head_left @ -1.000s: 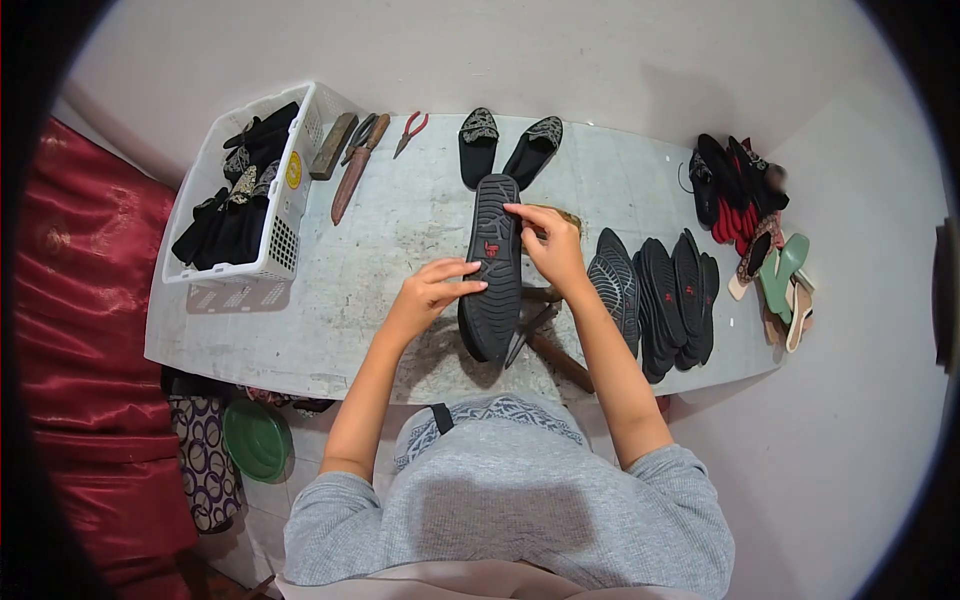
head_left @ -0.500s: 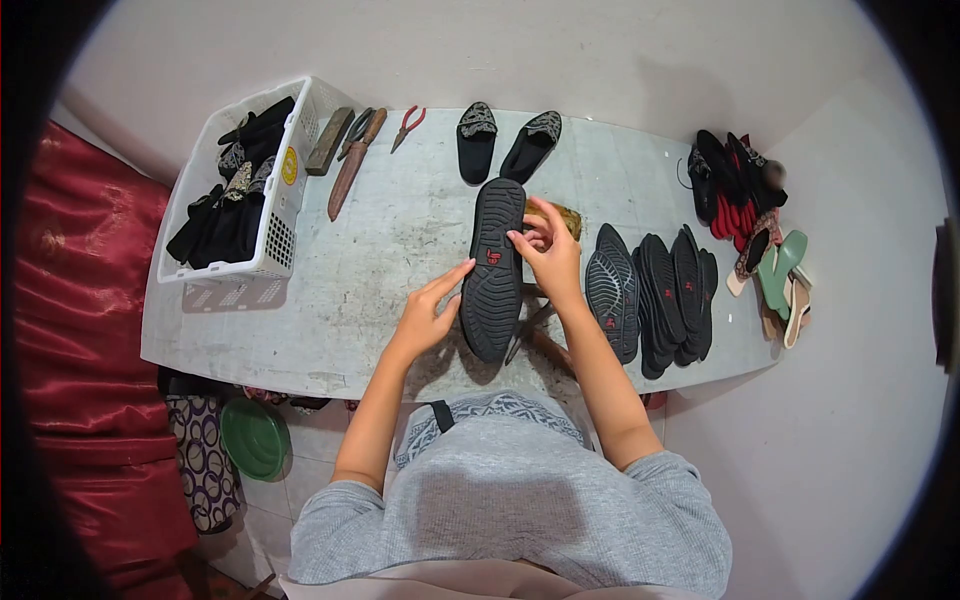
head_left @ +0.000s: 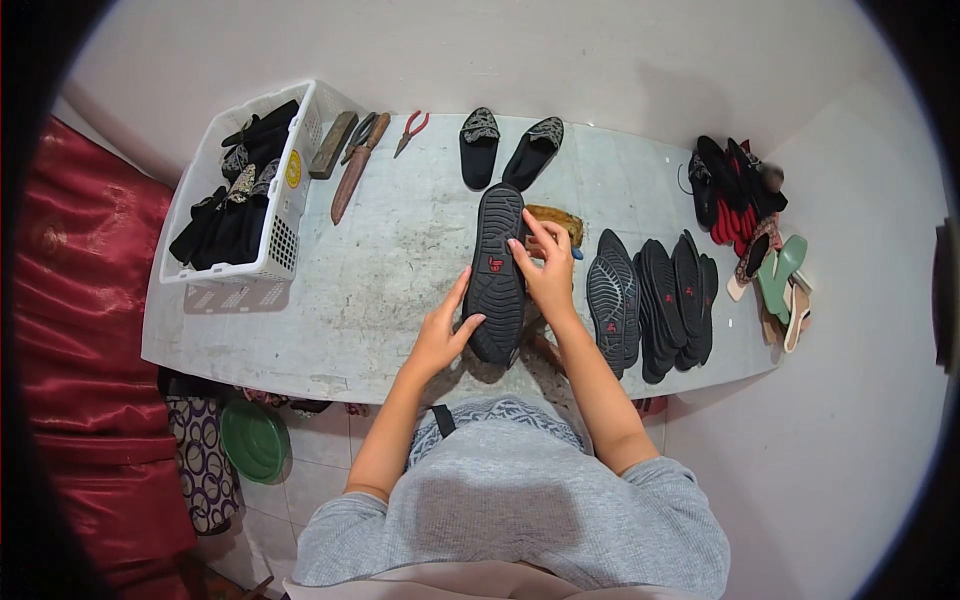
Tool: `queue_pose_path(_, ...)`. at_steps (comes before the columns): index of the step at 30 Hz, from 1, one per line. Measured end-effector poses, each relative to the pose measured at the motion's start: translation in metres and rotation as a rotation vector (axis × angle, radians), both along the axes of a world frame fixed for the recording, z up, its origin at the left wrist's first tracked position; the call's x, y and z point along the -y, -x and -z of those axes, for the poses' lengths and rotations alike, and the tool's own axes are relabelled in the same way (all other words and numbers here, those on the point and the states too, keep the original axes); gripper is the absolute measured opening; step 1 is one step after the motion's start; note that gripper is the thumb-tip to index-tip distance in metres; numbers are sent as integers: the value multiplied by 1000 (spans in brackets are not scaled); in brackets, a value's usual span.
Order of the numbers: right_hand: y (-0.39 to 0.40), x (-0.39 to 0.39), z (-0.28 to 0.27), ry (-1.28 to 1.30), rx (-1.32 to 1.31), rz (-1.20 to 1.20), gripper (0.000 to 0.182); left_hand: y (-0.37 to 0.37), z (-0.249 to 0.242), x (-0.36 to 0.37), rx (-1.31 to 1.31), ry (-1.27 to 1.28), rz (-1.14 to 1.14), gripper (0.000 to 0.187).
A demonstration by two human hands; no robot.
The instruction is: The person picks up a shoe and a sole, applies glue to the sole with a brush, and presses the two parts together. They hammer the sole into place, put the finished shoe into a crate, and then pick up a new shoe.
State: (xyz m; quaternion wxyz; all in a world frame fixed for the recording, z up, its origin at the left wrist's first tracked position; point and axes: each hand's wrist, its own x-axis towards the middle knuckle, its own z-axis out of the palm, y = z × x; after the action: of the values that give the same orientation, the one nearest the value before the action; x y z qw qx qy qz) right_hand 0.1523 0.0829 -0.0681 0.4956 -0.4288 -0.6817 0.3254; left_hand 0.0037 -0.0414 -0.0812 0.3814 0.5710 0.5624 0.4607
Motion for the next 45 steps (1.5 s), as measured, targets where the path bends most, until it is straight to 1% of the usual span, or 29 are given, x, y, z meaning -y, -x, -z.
queue_pose_path(4, -5, -2, 3, 69, -24, -57, 47, -1, -1, 1, -48, -8, -22, 67)
queue_pose_path(6, -8, -5, 3, 131, 17, -133, 48, 0, 2, 1, -81, -21, -30, 68)
queue_pose_path(8, -12, -6, 2, 107, 39, -138, 46, 0, 4, 1, -118, -75, -43, 69)
queue_pose_path(10, -16, -7, 2, 87, 60, -142, 43, 1, -6, 1, -140, -83, -45, 68)
queue_pose_path(12, -21, -11, 1, 63, 7, -200, 38, 5, -11, -3, -163, -91, -48, 68)
queue_pose_path(13, -24, -15, 1, 139, -17, -212, 37, 11, -13, -8, -173, -93, -58, 67)
queue_pose_path(14, -24, -17, 1, 139, -18, -212, 37, 15, -14, -13, -184, -95, -69, 66)
queue_pose_path(15, -23, -16, -6, 333, -181, -193, 38, 19, -12, -21, -125, -97, -67, 64)
queue_pose_path(16, -22, -16, -10, 526, -345, -172, 41, 20, -13, -30, -126, -97, -68, 64)
queue_pose_path(17, -20, -19, -7, 536, -328, -169, 44, 19, -15, -40, -49, -81, -88, 63)
queue_pose_path(18, -16, -23, -2, 535, -329, -169, 44, 17, -16, -50, 29, -67, -107, 62)
queue_pose_path(19, -9, -25, 2, 459, -295, -130, 44, 14, -14, -63, 28, -69, -105, 62)
queue_pose_path(20, -3, -28, 5, 383, -261, -91, 44, 8, -11, -76, 120, -61, -101, 61)
queue_pose_path(21, 4, -28, 4, 393, -302, -116, 45, 4, -8, -88, 211, -53, -97, 60)
queue_pose_path(22, 11, -29, 4, 391, -301, -115, 45, 0, -8, -99, 211, -54, -95, 60)
queue_pose_path(24, 23, -33, 4, 331, -211, -139, 46, -7, -8, -117, 310, -97, -84, 58)
queue_pose_path(25, 27, -34, 5, 336, -182, -174, 46, -9, -7, -123, 420, -61, -82, 55)
queue_pose_path(28, 31, -38, 13, 253, -213, -190, 42, -11, -10, -121, 494, -13, -86, 50)
queue_pose_path(29, 30, -40, 17, 250, -216, -192, 42, -10, -11, -121, 492, -16, -87, 50)
queue_pose_path(31, 30, -38, 14, 118, -200, -231, 41, -9, -9, -121, 415, -66, -92, 48)
queue_pose_path(32, 31, -36, 13, 116, -199, -231, 41, -9, -8, -121, 415, -68, -92, 48)
queue_pose_path(34, 34, -33, 12, 166, -247, -144, 39, -11, -10, -121, 442, -37, -121, 46)
queue_pose_path(38, 32, -36, 15, 215, -241, -167, 37, -11, -17, -118, 452, 0, -144, 46)
queue_pose_path(40, 32, -35, 11, 213, -210, -144, 37, -13, -23, -116, 528, 58, -177, 44)
queue_pose_path(42, 32, -34, 10, 232, -224, -148, 37, -13, -23, -117, 505, 47, -182, 44)
queue_pose_path(44, 33, -35, 13, 256, -321, -192, 38, -13, -22, -116, 482, 34, -186, 44)
queue_pose_path(45, 32, -35, 14, 270, -306, -219, 40, -13, -22, -115, 440, 24, -186, 44)
